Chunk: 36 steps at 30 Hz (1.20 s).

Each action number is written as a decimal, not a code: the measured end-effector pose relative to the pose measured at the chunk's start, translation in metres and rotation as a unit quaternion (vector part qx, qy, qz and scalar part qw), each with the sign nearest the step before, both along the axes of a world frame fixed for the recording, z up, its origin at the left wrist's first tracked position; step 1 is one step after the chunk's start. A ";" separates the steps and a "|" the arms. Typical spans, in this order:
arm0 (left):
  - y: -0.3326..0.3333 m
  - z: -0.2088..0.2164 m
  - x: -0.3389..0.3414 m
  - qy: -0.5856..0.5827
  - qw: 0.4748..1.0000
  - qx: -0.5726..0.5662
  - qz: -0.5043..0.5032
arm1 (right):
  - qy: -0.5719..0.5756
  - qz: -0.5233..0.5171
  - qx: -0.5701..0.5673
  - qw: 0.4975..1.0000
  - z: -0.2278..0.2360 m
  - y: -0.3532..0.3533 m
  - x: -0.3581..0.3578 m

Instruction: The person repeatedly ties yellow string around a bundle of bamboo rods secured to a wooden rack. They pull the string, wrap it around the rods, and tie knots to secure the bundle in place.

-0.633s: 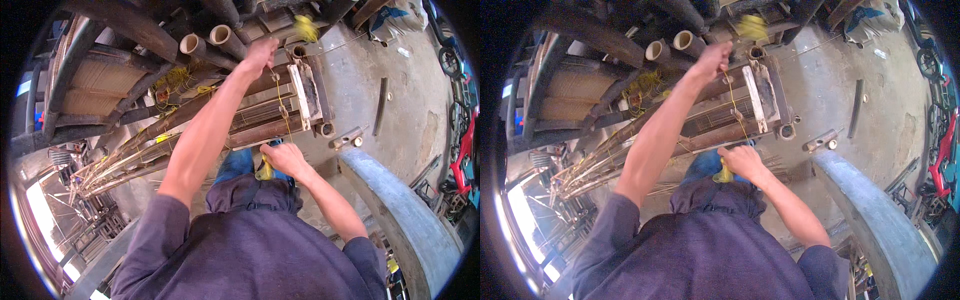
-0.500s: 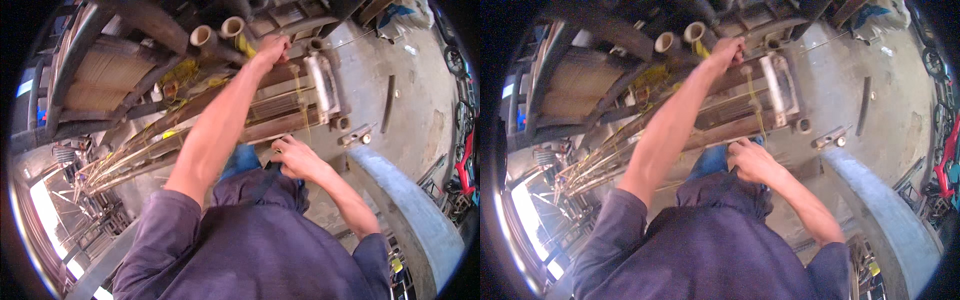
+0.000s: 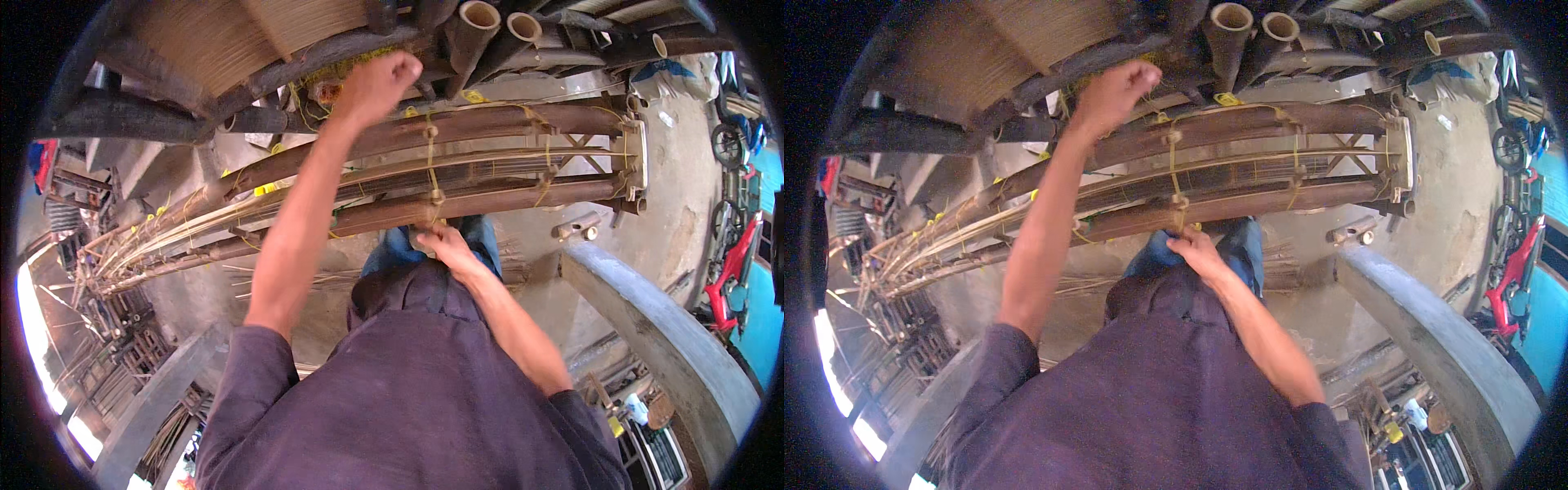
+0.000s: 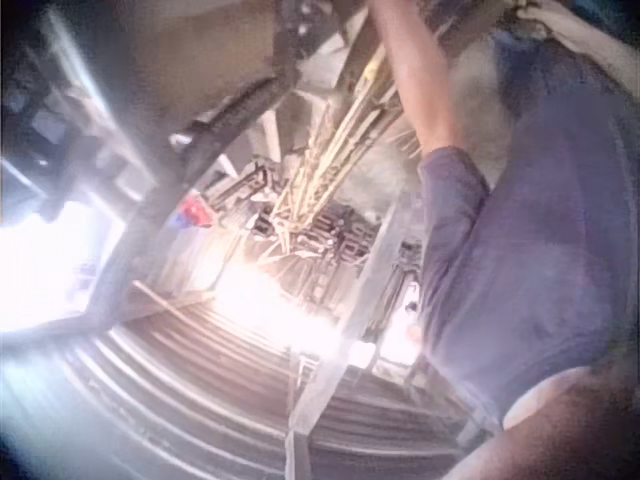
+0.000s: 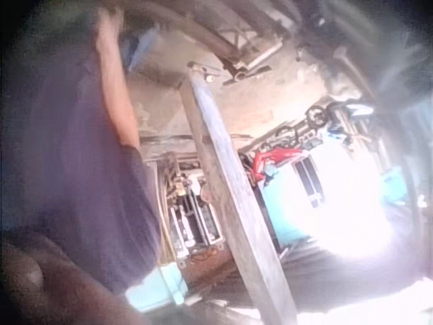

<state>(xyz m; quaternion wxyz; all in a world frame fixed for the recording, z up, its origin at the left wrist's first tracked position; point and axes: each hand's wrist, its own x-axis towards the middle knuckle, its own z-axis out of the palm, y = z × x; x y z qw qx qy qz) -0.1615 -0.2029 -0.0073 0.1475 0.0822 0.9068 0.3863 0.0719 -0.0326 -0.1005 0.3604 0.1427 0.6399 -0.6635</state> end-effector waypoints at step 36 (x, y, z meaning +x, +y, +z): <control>-0.058 -0.109 -0.028 -0.131 0.988 0.076 -0.023 | 0.433 0.327 0.045 0.839 0.083 -0.020 -0.016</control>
